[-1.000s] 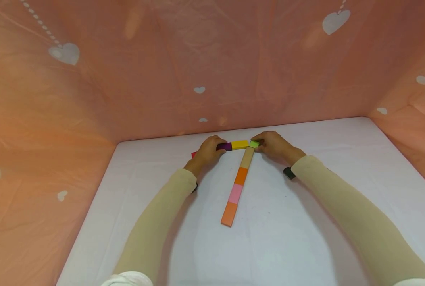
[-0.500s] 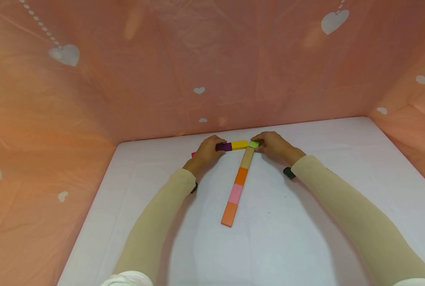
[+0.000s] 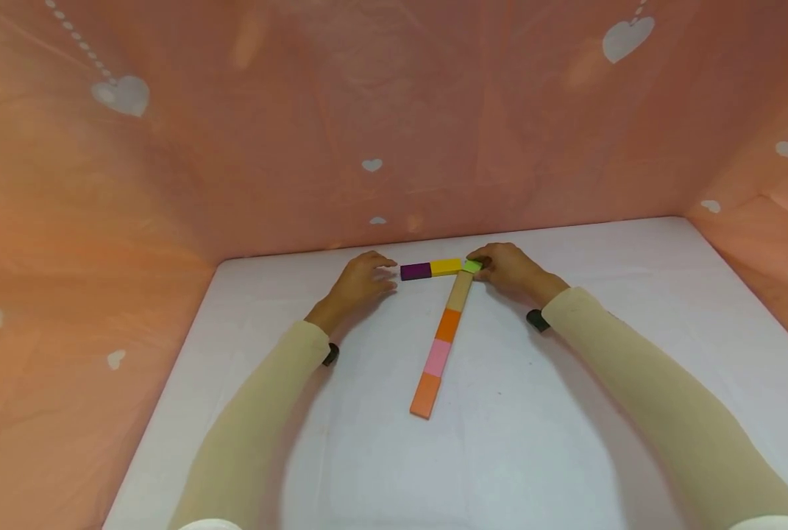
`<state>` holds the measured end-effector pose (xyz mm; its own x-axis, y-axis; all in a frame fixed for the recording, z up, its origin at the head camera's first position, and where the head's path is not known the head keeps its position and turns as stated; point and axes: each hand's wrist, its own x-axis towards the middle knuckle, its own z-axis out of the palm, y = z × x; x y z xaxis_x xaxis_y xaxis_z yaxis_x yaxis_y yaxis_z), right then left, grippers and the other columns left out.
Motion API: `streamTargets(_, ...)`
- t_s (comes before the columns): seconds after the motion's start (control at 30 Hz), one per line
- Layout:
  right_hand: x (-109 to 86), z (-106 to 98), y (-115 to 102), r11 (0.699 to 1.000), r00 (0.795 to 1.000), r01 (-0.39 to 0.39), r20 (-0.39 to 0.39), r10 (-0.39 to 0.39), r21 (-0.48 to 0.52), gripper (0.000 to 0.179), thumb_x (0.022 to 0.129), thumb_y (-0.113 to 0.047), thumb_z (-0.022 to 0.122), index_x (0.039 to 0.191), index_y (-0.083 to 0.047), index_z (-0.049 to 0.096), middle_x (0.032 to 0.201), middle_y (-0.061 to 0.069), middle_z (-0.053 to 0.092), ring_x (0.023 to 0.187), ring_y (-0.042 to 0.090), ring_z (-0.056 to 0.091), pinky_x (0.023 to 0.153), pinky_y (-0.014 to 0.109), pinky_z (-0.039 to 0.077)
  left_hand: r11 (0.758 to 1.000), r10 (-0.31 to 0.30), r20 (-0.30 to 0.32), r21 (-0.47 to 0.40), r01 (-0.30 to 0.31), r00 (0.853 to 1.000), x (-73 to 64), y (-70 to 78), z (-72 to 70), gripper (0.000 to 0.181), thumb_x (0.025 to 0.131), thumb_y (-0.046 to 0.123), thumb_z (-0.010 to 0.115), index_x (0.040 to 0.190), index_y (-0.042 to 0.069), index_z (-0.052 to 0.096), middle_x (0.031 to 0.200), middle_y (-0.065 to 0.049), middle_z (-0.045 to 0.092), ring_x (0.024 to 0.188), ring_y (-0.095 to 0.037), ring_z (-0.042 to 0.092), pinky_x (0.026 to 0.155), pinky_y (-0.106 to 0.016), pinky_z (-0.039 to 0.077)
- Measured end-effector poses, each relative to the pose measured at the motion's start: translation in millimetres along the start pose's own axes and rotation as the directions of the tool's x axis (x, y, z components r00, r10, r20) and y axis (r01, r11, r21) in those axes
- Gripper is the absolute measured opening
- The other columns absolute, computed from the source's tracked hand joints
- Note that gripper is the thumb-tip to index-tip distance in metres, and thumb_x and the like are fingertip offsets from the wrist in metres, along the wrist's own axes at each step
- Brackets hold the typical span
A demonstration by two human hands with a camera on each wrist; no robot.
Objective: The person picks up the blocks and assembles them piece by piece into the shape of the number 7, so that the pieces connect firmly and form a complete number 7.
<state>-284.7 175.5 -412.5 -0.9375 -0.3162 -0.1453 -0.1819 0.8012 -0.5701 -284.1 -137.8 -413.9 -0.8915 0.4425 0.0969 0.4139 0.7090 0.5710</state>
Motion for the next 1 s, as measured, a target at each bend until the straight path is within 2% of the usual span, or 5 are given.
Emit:
streamTargets(0.2, -0.4, 0, 2, 1.000, 1.000, -0.001, -0.004, 0.001, 0.014, 0.047, 0.095, -0.018, 0.068, 0.140, -0.010, 0.057, 0.128, 0.009, 0.062, 0.111, 0.025, 0.058, 0.104, 0.042, 0.051, 0.999, -0.018, -0.050, 0.043, 0.020, 0.999, -19.6, -21.5, -15.7, 0.044, 0.086, 0.020, 0.079, 0.126, 0.005, 0.067, 0.126, -0.012, 0.065, 0.125, -0.031, 0.056, 0.112, -0.047, 0.042)
streamTargets(0.33, -1.2, -1, 4, 1.000, 1.000, 0.003, -0.003, -0.002, 0.015, 0.047, 0.095, -0.019, 0.068, 0.140, -0.010, 0.056, 0.128, 0.010, 0.062, 0.111, 0.026, 0.057, 0.104, 0.043, 0.051, 0.999, -0.020, -0.059, 0.037, 0.023, 0.998, -27.0, -30.6, -18.5, 0.046, 0.084, 0.018, 0.080, 0.126, 0.003, 0.067, 0.125, -0.015, 0.066, 0.122, -0.033, 0.057, 0.111, -0.048, 0.043)
streamTargets(0.4, -1.5, 0, 5, 1.000, 1.000, 0.000, -0.004, 0.000, 0.019, 0.047, 0.095, -0.019, 0.068, 0.140, -0.010, 0.056, 0.128, 0.010, 0.062, 0.110, 0.026, 0.057, 0.103, 0.043, 0.051, 0.999, -0.046, -0.052, 0.018, 0.047, 0.998, -29.5, -33.4, -17.1, 0.048, 0.085, 0.020, 0.079, 0.128, 0.004, 0.066, 0.125, -0.014, 0.066, 0.123, -0.032, 0.057, 0.111, -0.048, 0.042)
streamTargets(0.57, -1.2, 2, 6, 0.999, 1.000, -0.001, -0.006, 0.002, 0.033, 0.047, 0.095, -0.018, 0.068, 0.140, -0.010, 0.057, 0.128, 0.010, 0.062, 0.110, 0.025, 0.058, 0.103, 0.043, 0.052, 0.994, -0.107, -0.037, -0.003, 0.107, 0.994, -33.1, -37.4, -11.6, 0.049, 0.087, 0.023, 0.078, 0.132, 0.006, 0.063, 0.124, -0.012, 0.065, 0.122, -0.030, 0.056, 0.112, -0.046, 0.042)
streamTargets(1.0, -1.3, 0, 2, 0.999, 1.000, 0.010, 0.004, -0.010, 0.035, 0.047, 0.095, -0.018, 0.068, 0.140, -0.010, 0.057, 0.128, 0.011, 0.062, 0.109, 0.026, 0.058, 0.104, 0.044, 0.051, 0.985, -0.162, -0.039, 0.045, 0.164, 0.986, -36.8, -37.6, -9.6, 0.049, 0.088, 0.022, 0.077, 0.132, 0.005, 0.062, 0.128, -0.014, 0.064, 0.122, -0.031, 0.054, 0.111, -0.045, 0.044)
